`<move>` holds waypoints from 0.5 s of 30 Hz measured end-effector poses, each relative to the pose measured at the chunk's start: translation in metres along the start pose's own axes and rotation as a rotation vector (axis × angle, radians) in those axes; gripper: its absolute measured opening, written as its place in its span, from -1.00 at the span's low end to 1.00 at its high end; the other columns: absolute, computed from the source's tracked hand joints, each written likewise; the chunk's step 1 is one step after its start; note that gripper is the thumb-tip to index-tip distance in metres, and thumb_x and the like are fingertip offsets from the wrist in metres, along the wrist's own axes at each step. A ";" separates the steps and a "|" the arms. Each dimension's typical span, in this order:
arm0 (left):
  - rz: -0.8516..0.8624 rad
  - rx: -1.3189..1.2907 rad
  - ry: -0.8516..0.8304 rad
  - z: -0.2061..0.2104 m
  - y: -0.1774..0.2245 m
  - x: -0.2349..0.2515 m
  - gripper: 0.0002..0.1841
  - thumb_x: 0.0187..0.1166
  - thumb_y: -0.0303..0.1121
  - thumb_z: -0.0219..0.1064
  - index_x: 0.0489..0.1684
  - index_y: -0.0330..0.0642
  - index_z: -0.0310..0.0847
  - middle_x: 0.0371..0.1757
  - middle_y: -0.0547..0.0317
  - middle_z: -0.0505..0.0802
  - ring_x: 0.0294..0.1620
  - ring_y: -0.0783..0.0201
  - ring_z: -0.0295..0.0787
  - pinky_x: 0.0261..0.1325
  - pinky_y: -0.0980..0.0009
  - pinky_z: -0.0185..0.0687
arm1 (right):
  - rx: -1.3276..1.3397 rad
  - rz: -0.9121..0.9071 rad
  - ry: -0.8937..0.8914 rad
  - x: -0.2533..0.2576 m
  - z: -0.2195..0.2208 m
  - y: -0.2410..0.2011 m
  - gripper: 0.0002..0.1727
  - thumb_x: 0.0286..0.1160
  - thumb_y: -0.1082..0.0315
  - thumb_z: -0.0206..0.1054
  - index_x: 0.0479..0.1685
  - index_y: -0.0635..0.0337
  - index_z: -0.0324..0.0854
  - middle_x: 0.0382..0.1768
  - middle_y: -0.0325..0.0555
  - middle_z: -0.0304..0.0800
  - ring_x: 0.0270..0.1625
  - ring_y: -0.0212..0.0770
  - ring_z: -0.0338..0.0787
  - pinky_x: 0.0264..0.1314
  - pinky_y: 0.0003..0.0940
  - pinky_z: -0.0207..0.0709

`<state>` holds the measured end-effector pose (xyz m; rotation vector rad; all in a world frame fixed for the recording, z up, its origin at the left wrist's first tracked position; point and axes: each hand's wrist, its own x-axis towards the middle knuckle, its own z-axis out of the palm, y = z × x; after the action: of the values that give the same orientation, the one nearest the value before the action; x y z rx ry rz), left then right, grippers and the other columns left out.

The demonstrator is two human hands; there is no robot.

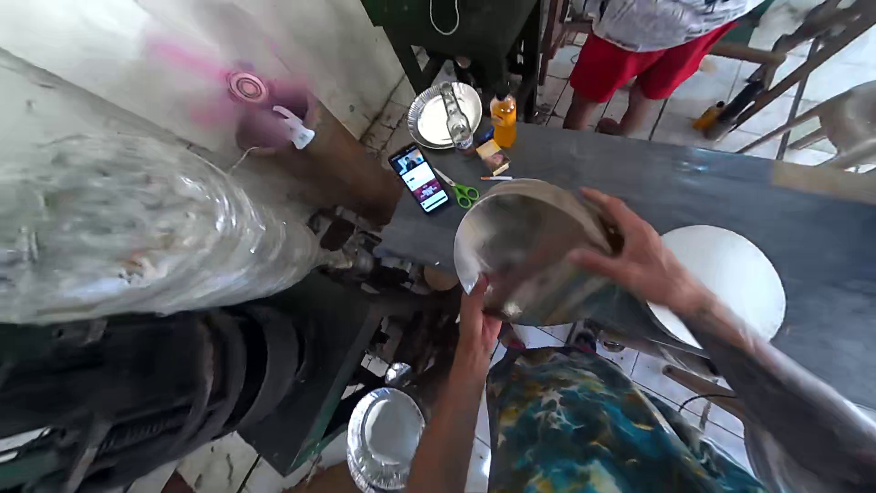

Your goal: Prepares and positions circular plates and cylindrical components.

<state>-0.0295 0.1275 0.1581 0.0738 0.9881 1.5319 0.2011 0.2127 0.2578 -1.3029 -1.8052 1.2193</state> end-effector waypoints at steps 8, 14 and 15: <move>-0.018 0.245 -0.313 -0.032 -0.015 0.052 -0.44 0.66 -0.32 0.23 0.65 -0.34 0.32 0.57 -0.10 0.62 0.53 0.13 0.59 0.58 0.14 0.52 | -0.347 -0.066 0.219 0.006 0.043 -0.041 -0.32 0.20 -0.09 0.60 0.19 0.25 0.68 -0.23 0.00 0.86 -0.21 -0.13 0.83 -0.14 -0.05 0.68; 0.585 1.003 -0.211 -0.038 0.041 0.048 0.24 0.18 -0.02 0.66 0.83 -0.45 -0.13 0.79 -0.40 0.21 0.80 -0.03 0.18 0.78 0.13 0.19 | -1.001 -0.424 -0.485 0.083 0.055 -0.088 -0.59 0.24 0.36 0.59 0.13 0.07 0.72 -0.29 0.04 0.80 -0.29 0.20 0.81 -0.33 0.20 0.58; 0.630 1.074 -0.259 -0.035 0.042 0.048 0.25 0.17 0.04 0.67 0.83 -0.41 -0.10 0.77 -0.38 0.27 0.77 -0.03 0.25 0.74 0.10 0.26 | -1.060 -0.377 -0.593 0.089 0.070 -0.089 -0.60 0.27 0.47 0.54 0.16 0.09 0.70 -0.24 0.09 0.79 -0.21 0.25 0.79 -0.22 0.23 0.56</move>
<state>-0.0942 0.1546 0.1384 1.4075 1.5516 1.2944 0.0761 0.2639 0.3066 -0.9978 -3.1881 0.3944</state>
